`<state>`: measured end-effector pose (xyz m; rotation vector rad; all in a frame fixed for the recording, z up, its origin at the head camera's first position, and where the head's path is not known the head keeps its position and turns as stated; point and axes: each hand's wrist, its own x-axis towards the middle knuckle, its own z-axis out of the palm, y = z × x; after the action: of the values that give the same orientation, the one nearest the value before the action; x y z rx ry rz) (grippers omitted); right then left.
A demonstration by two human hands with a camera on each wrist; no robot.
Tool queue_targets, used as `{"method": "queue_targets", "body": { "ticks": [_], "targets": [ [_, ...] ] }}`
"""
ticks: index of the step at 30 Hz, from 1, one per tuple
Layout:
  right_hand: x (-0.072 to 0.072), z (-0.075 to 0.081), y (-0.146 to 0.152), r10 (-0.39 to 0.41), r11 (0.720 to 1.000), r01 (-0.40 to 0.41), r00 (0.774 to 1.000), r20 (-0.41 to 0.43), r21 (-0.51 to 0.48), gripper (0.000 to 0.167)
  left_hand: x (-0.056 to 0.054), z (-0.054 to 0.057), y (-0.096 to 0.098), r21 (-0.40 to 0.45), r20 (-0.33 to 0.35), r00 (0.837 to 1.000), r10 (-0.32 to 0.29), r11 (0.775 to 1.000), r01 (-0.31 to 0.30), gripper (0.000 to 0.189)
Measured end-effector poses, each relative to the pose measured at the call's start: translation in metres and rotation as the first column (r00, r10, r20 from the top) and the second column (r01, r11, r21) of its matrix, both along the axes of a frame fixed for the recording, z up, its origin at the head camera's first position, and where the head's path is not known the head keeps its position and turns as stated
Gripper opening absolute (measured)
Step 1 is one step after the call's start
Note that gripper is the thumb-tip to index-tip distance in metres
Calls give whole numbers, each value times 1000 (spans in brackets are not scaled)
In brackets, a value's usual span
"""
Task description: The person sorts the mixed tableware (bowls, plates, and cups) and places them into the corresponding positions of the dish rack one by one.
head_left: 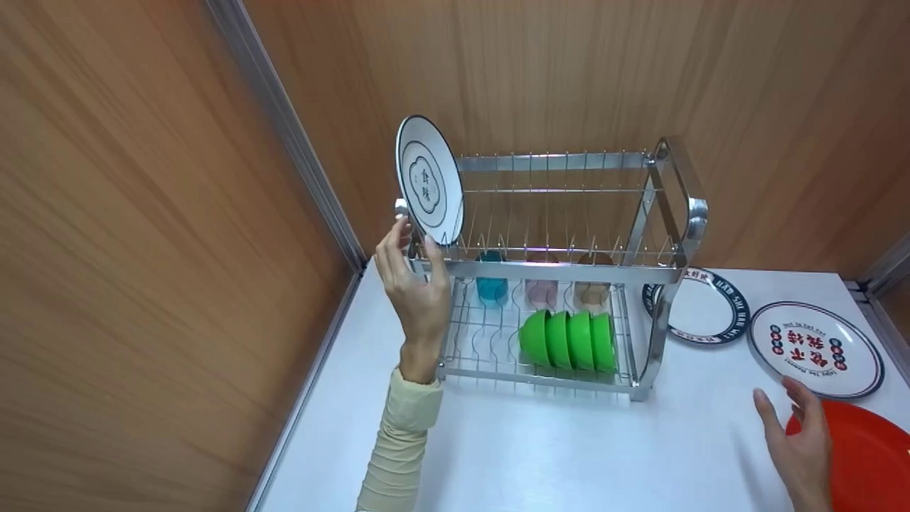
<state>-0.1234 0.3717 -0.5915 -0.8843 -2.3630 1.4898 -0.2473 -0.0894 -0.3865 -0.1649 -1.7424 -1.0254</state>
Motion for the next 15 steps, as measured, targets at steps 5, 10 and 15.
{"method": "queue_targets", "body": {
  "ticks": [5,10,15],
  "targets": [
    [10,-7,20,-76,996,68,985,156,52,86,11,-10,5,0,5,1000,-31,1000,31,38],
    [23,-16,34,-158,983,135,968,193,125,79,21,-25,10,12,34,996,-84,996,83,38],
    [32,-18,47,-188,978,158,950,251,132,81,28,-41,15,20,70,990,-118,993,117,39]
  ]
}}
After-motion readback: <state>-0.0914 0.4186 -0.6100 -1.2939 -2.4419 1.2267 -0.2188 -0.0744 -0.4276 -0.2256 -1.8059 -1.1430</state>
